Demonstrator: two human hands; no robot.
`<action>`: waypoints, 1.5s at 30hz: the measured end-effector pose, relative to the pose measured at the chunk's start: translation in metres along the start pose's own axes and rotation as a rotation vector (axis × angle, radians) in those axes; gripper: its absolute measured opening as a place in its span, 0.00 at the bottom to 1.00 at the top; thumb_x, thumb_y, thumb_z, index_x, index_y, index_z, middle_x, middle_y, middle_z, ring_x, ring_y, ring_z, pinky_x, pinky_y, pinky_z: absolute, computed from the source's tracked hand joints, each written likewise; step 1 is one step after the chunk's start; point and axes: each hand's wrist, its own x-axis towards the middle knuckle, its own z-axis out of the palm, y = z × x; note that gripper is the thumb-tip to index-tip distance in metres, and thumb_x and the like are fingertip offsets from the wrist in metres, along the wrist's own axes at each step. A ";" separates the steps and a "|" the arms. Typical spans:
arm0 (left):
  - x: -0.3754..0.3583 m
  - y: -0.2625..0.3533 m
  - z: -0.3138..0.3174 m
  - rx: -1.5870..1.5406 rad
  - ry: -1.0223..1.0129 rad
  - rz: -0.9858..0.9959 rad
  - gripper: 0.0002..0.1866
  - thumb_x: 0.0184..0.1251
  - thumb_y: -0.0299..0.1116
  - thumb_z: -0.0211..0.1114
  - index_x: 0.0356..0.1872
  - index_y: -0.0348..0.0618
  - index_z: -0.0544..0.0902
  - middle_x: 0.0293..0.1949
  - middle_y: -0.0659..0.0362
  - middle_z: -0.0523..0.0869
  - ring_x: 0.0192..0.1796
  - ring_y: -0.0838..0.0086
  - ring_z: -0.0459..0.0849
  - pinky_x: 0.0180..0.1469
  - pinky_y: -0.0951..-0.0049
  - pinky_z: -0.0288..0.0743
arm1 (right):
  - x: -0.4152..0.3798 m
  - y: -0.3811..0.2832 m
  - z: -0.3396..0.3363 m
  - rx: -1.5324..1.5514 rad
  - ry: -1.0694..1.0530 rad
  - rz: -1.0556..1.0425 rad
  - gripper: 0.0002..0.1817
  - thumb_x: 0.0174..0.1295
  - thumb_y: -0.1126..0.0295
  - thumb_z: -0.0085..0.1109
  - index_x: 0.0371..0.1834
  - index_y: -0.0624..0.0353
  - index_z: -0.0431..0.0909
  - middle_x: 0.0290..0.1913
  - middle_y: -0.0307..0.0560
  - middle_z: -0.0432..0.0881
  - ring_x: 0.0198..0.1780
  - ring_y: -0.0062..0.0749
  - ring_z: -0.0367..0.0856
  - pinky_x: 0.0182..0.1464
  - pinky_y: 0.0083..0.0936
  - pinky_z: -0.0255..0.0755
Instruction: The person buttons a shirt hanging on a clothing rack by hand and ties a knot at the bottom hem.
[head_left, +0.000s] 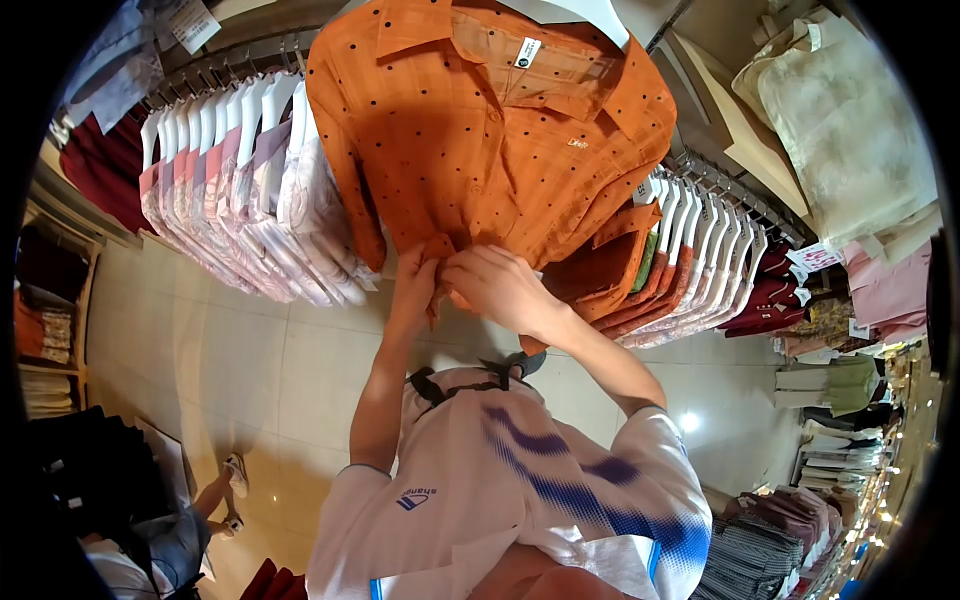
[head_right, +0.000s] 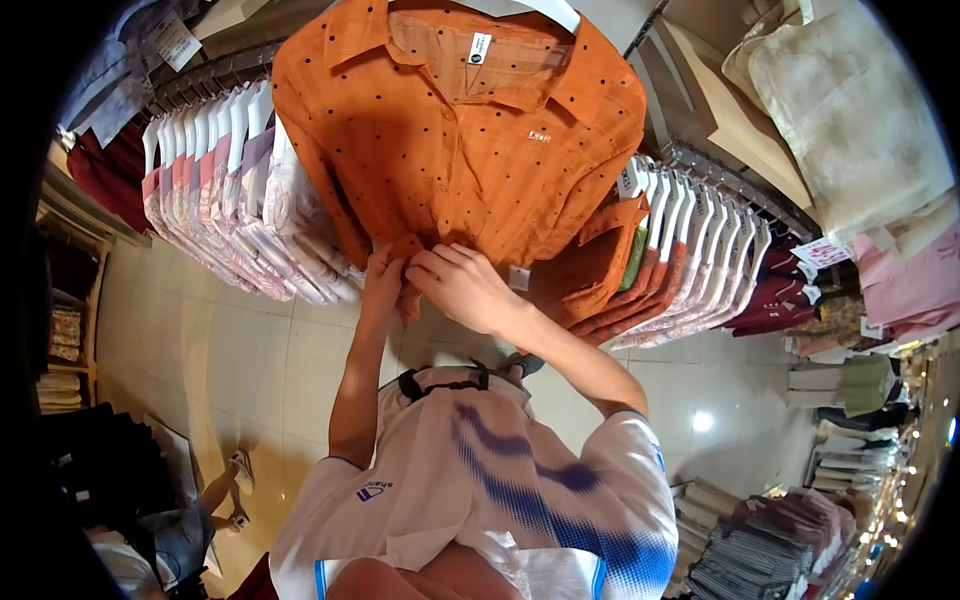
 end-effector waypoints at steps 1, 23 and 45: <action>0.001 -0.004 -0.002 -0.048 -0.016 0.019 0.10 0.73 0.24 0.49 0.45 0.35 0.80 0.31 0.61 0.81 0.27 0.82 0.77 0.27 0.80 0.71 | -0.002 0.000 0.005 -0.006 0.003 0.023 0.16 0.50 0.73 0.58 0.44 0.61 0.78 0.45 0.46 0.79 0.47 0.41 0.80 0.49 0.31 0.74; -0.008 0.012 0.004 0.398 0.037 0.184 0.08 0.71 0.28 0.58 0.39 0.35 0.69 0.33 0.53 0.77 0.32 0.74 0.79 0.32 0.73 0.72 | 0.017 0.056 0.075 -0.987 -0.883 -0.109 0.24 0.69 0.60 0.49 0.66 0.52 0.77 0.70 0.40 0.72 0.75 0.39 0.61 0.78 0.45 0.39; -0.015 0.032 -0.012 0.912 0.174 0.671 0.05 0.69 0.27 0.59 0.40 0.35 0.75 0.34 0.43 0.82 0.37 0.44 0.81 0.34 0.55 0.72 | 0.011 0.035 0.080 -0.916 -0.457 -0.299 0.08 0.53 0.65 0.59 0.34 0.49 0.87 0.38 0.37 0.85 0.47 0.33 0.81 0.52 0.31 0.70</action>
